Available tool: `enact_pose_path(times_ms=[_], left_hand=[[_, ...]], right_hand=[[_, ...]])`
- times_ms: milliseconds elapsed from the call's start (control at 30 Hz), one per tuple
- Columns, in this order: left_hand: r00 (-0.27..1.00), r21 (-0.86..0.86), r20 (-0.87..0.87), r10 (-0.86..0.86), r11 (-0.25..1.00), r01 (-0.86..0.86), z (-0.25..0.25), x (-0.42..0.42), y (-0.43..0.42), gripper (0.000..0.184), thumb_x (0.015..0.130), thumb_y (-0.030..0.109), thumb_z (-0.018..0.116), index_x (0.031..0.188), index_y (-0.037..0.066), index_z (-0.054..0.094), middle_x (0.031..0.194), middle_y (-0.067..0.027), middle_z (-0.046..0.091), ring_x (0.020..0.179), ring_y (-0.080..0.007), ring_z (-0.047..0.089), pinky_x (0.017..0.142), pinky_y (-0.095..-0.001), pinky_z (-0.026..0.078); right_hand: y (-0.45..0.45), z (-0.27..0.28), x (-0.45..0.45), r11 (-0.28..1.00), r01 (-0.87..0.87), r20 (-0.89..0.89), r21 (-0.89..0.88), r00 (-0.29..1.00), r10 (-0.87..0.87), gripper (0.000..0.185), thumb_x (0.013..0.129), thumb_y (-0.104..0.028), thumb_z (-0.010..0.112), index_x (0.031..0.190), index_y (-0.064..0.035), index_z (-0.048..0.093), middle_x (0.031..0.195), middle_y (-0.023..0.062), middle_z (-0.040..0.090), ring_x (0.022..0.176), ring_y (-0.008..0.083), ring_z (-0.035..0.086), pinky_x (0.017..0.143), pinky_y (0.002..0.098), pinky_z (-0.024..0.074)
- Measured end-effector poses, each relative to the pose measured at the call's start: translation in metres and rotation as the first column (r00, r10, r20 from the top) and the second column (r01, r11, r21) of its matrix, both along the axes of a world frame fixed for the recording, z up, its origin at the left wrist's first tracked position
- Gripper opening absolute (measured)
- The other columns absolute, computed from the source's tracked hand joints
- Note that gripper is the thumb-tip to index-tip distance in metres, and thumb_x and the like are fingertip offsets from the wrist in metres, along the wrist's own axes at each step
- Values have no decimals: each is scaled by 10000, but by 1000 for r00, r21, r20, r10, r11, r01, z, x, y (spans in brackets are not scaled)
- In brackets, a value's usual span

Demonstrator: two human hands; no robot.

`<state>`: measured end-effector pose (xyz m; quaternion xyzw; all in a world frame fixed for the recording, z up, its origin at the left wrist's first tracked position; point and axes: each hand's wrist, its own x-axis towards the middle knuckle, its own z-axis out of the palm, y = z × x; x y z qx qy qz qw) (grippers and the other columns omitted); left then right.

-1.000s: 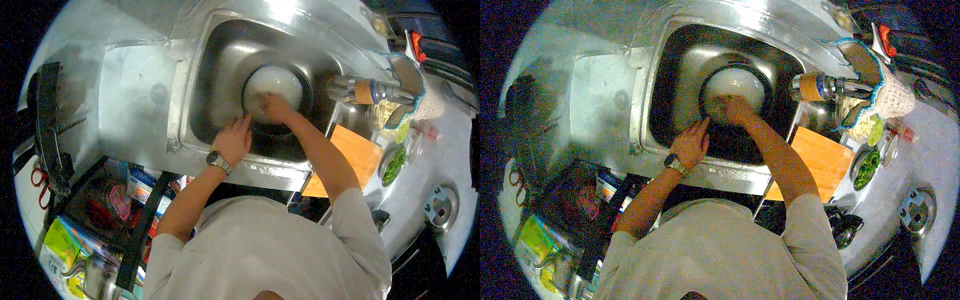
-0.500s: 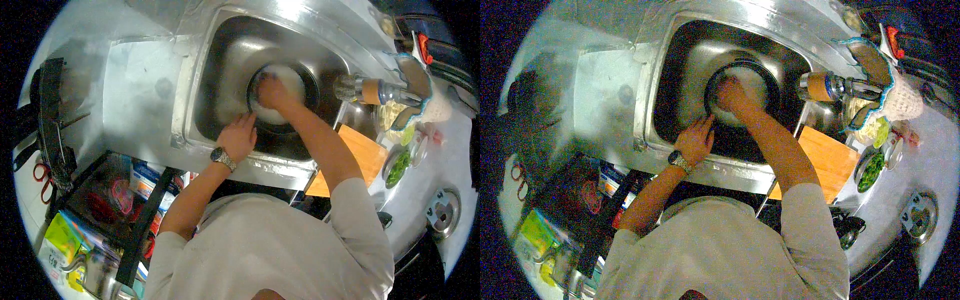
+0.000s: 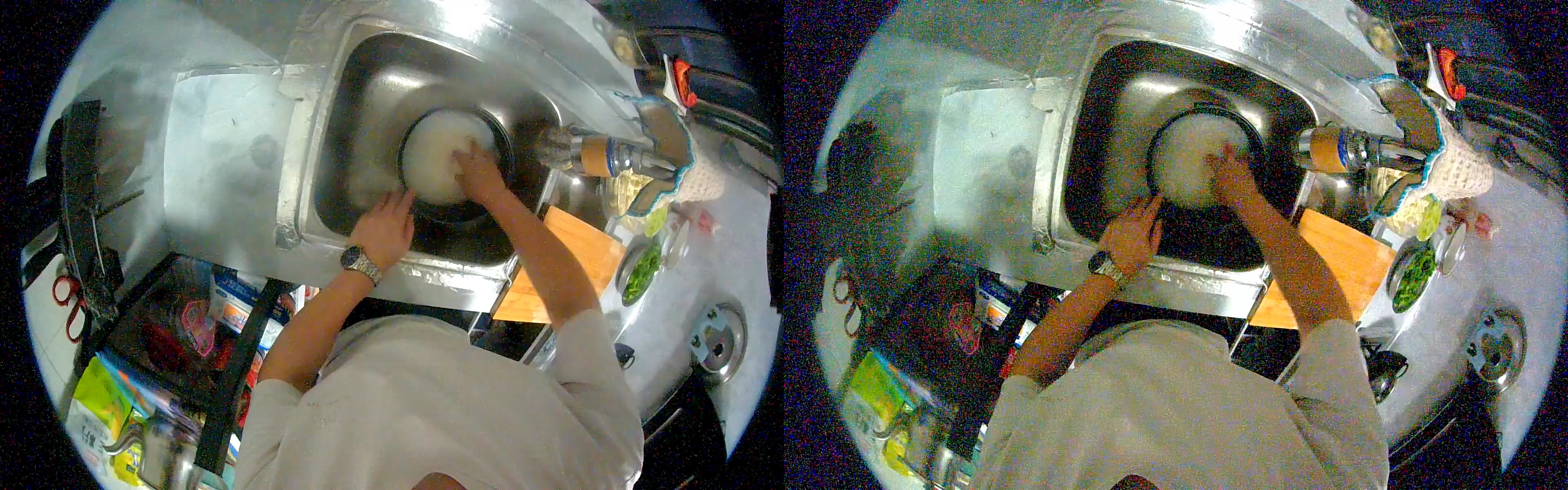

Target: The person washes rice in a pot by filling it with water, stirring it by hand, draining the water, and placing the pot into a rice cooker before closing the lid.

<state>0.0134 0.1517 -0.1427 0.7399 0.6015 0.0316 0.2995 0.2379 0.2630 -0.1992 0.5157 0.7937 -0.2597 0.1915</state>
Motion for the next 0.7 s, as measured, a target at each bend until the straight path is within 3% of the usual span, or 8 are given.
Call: enact_pose_path(times_ms=[133,267,333,367,467,533,633,700], left_hand=[[1000,-62,-14,-11,998,11,-2,-2,3,547,889,280,467,1397,122,341,1229,-189,548,1062,-369,565,819,-457,517],[1000,-31,7,-14,999,14,-3,0,1,553,884,268,475,1403,147,328,1171,-179,574,987,-359,591,753,-470,531],[999,-21,33,-2,1000,2,0,0,3,549,882,264,476,1400,150,335,1157,-174,581,954,-355,602,742,-473,532],[1000,-45,24,3,999,-2,7,0,6,496,884,253,474,1349,99,394,1168,-180,576,1021,-354,575,793,-456,520],[1000,-84,9,9,996,-8,12,0,5,453,887,239,467,1299,49,452,1184,-189,570,1096,-356,545,847,-441,507],[1000,-96,4,19,995,-19,12,1,6,450,890,236,462,1300,50,451,1189,-192,569,1103,-361,542,850,-442,505],[1000,-73,7,10,997,-10,10,0,5,454,895,235,452,1310,51,440,1199,-195,567,1113,-364,539,861,-443,501],[1000,-51,22,7,999,-6,7,0,2,459,901,241,442,1318,51,431,1210,-194,561,1110,-359,542,869,-441,497]], right_hand=[[-18,-58,-16,852,495,-47,-170,860,-508,717,785,-367,642,1375,-54,380,1437,227,300,1306,444,295,1063,525,269],[-31,-53,-54,706,697,-41,-124,707,-706,809,789,-369,623,1437,-57,252,1439,238,293,1282,427,328,1044,528,285],[-21,-39,-74,-43,766,-267,-642,-276,-923,788,786,-338,618,1442,-83,264,1424,207,338,1250,419,365,1030,515,304],[-14,-27,-75,-46,764,-266,-643,-279,-923,788,786,-338,618,1442,-83,264,1424,207,338,1250,419,365,1030,515,304],[1,-11,-57,196,727,-312,-658,-26,-950,659,786,-304,616,1383,-117,408,1356,202,436,1210,379,436,1018,472,340],[19,-28,-36,805,593,-416,16,736,-535,502,798,-279,604,1274,-132,543,1299,192,503,1154,338,505,1004,431,372],[40,-24,-40,904,258,-241,341,953,-181,435,809,-271,594,1216,-117,584,1245,176,550,1120,304,540,998,413,384],[37,-30,-54,940,242,-271,243,947,-174,401,822,-284,572,1184,-112,603,1268,160,541,1158,337,507,994,465,381]])
